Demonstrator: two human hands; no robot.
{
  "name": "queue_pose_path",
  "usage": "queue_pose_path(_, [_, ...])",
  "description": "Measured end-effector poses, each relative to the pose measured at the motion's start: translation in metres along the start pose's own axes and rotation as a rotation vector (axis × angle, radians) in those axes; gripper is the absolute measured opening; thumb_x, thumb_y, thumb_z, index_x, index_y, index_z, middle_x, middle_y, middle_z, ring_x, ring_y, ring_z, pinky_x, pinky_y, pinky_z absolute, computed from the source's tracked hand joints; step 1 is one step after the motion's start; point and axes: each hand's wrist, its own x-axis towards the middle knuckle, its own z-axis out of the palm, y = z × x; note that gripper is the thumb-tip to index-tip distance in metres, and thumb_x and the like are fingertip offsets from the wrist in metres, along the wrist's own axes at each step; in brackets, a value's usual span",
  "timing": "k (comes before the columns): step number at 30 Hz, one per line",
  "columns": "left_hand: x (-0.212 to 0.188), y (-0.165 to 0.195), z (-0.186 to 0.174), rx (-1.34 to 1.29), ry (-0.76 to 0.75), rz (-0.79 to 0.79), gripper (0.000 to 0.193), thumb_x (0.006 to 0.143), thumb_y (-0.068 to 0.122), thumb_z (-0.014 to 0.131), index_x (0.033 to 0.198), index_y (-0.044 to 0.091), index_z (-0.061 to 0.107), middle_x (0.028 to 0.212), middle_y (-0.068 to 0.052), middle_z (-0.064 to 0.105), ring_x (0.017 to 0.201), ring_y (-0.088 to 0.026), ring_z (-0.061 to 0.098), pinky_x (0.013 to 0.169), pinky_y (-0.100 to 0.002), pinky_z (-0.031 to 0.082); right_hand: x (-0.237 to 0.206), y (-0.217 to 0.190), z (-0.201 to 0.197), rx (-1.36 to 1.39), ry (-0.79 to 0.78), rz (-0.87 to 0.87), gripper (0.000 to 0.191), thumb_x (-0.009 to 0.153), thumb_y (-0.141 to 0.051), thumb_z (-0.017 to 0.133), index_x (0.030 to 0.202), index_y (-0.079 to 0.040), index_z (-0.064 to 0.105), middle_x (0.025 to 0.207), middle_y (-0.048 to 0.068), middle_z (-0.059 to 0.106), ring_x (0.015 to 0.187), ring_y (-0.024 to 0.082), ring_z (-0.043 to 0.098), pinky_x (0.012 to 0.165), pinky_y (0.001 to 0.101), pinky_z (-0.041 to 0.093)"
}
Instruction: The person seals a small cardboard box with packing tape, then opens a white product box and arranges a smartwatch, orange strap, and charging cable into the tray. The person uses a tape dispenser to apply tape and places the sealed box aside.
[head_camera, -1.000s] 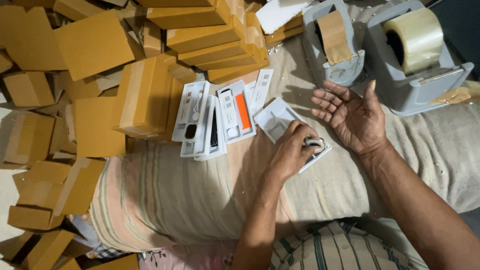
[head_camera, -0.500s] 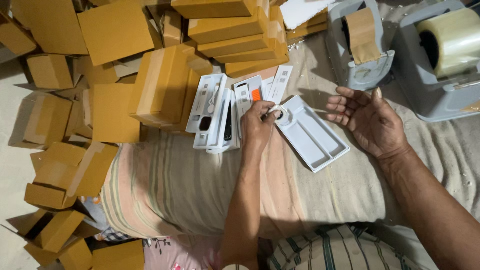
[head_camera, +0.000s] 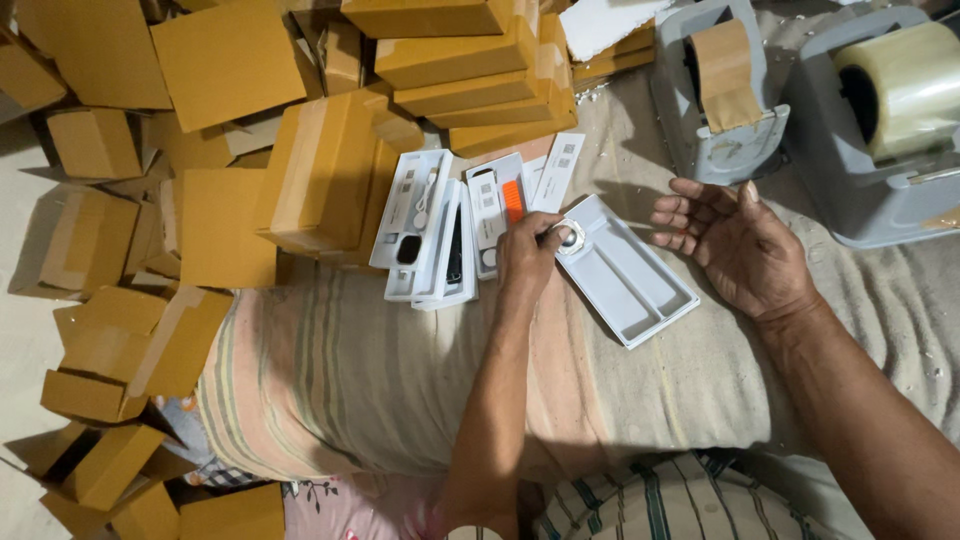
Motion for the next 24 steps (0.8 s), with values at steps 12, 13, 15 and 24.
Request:
queue_pose_path(12, [-0.065, 0.072, -0.017, 0.500, 0.003, -0.004, 0.056, 0.091, 0.036, 0.074, 0.134, 0.000, 0.064, 0.121, -0.021, 0.057, 0.114, -0.035, 0.054, 0.100, -0.046, 0.044, 0.003, -0.001, -0.003, 0.029, -0.010, -0.008, 0.076, 0.102, -0.058, 0.056, 0.145, 0.005, 0.052, 0.135, 0.022, 0.059, 0.127, 0.033, 0.056, 0.113, 0.0501, 0.043])
queue_pose_path(13, [-0.074, 0.077, -0.013, 0.548, -0.006, -0.057, 0.059, 0.093, 0.040, 0.073, 0.136, 0.002, 0.062, 0.122, -0.022, 0.058, 0.117, -0.035, 0.055, 0.102, -0.046, 0.043, 0.003, -0.001, -0.004, 0.036, -0.011, -0.014, 0.076, 0.102, -0.057, 0.056, 0.145, 0.005, 0.052, 0.135, 0.022, 0.059, 0.127, 0.033, 0.057, 0.113, 0.0504, 0.043])
queue_pose_path(15, [-0.084, 0.079, -0.001, 0.421, -0.009, -0.103, 0.074, 0.091, 0.042, 0.074, 0.142, -0.005, 0.050, 0.140, -0.027, 0.048, 0.124, -0.040, 0.051, 0.100, -0.045, 0.044, 0.002, -0.001, -0.004, 0.050, -0.012, -0.011, 0.075, 0.103, -0.057, 0.056, 0.144, 0.006, 0.053, 0.134, 0.022, 0.060, 0.126, 0.033, 0.057, 0.113, 0.0509, 0.044])
queue_pose_path(24, [-0.095, 0.088, 0.029, 0.247, -0.125, -0.026, 0.070, 0.083, 0.017, 0.063, 0.147, -0.004, 0.049, 0.132, -0.026, 0.059, 0.114, -0.042, 0.062, 0.098, -0.046, 0.050, -0.018, -0.014, 0.014, 0.097, 0.055, -0.068, 0.066, 0.108, -0.052, 0.052, 0.145, 0.003, 0.052, 0.139, 0.020, 0.058, 0.134, 0.032, 0.055, 0.120, 0.0489, 0.041])
